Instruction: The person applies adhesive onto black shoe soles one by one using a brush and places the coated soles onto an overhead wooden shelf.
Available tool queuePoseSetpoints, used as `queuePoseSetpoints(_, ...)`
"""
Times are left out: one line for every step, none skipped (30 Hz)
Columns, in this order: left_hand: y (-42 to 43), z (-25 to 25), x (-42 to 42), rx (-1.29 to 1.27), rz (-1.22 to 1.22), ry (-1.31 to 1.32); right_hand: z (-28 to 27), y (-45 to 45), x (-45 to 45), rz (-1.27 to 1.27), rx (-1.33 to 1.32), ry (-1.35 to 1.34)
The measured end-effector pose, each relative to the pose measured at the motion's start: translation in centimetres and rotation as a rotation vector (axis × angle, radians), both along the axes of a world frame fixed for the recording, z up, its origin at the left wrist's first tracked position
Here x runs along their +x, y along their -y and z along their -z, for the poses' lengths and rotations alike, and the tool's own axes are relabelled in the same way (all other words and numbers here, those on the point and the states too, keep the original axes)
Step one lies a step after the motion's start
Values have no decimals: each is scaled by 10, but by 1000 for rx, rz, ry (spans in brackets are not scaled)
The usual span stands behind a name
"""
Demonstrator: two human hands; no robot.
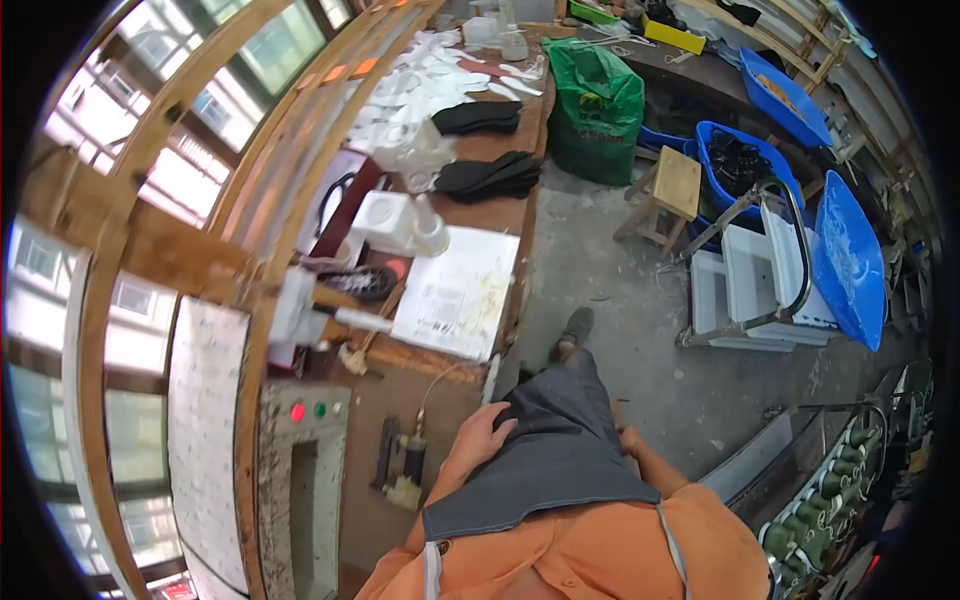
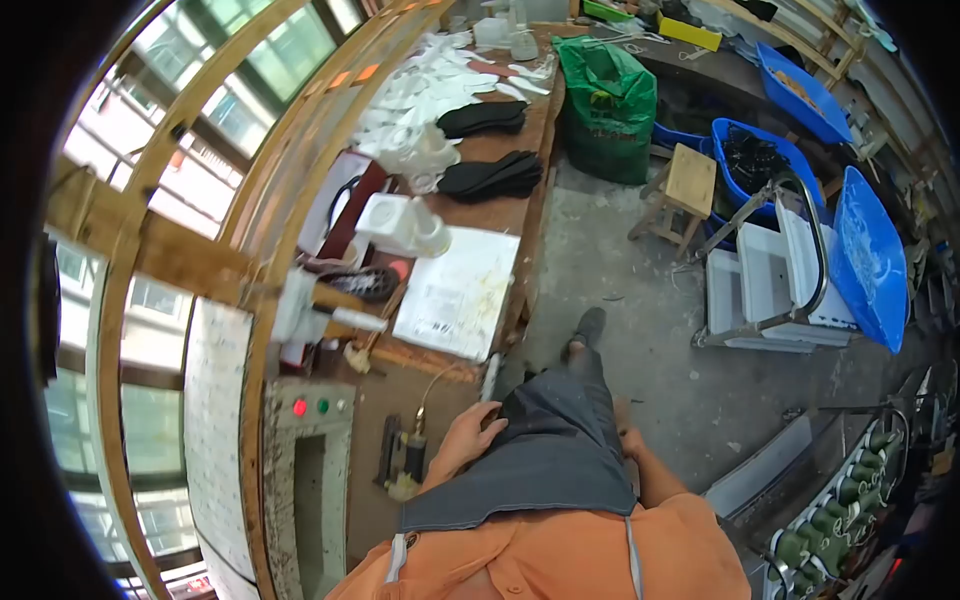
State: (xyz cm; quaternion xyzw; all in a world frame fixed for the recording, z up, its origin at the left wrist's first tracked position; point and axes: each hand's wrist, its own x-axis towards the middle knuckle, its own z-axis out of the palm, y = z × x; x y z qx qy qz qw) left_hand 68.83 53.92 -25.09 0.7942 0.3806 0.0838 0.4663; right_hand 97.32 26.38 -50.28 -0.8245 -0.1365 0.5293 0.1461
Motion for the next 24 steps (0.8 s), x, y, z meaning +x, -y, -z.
queuePoseSetpoints(-15,-3,25,0,8,9,32,-6,32,8,0,9)
queuePoseSetpoints(-31,-8,52,-71,17,-27,61,-22,70,37,-24,-71)
queuePoseSetpoints(-49,-8,87,-135,17,-53,86,-40,120,56,-41,-141)
queuePoseSetpoints(-61,2,122,-129,-1,-28,69,-62,154,56,28,-133)
queuePoseSetpoints(-72,15,154,-136,-18,-39,46,-91,183,44,106,-129)
queuePoseSetpoints(-92,28,189,-127,-41,-43,23,-134,227,5,136,-106)
queuePoseSetpoints(-114,40,219,-122,-57,-59,-2,-172,259,96,200,-79)
queuePoseSetpoints(-140,43,248,-124,-64,-83,-25,-202,283,198,258,-62)
queuePoseSetpoints(-160,35,279,-69,-33,-79,-46,-213,302,305,295,-49)
queuePoseSetpoints(-173,28,307,-27,-1,-78,-66,-215,320,414,320,-34)
queuePoseSetpoints(-183,30,331,-39,-17,-75,-80,-216,340,520,345,-18)
queuePoseSetpoints(-196,37,351,-28,49,-98,-89,-221,361,537,372,-39)
queuePoseSetpoints(-209,43,368,-12,115,-125,-93,-228,379,554,403,-66)
queuePoseSetpoints(-220,43,382,-13,95,-128,-90,-230,392,559,377,-50)
queuePoseSetpoints(-230,43,395,14,115,-151,-86,-233,403,565,349,-33)
queuePoseSetpoints(-240,41,409,39,134,-172,-87,-240,419,545,346,-36)
queuePoseSetpoints(-249,39,423,63,150,-188,-81,-239,424,485,348,-49)
queuePoseSetpoints(-257,36,436,85,162,-203,-75,-239,432,421,349,-61)
queuePoseSetpoints(-265,33,448,79,134,-198,-69,-264,439,356,350,-73)
queuePoseSetpoints(-274,30,457,72,124,-191,-66,-270,442,292,351,-88)
queuePoseSetpoints(-284,28,466,66,115,-186,-66,-288,451,230,353,-104)
queuePoseSetpoints(-298,27,475,62,112,-181,-57,-323,456,173,356,-121)
queuePoseSetpoints(-311,25,483,55,116,-176,-53,-350,466,124,356,-137)
queuePoseSetpoints(-326,22,490,44,100,-209,-50,-375,478,78,357,-148)
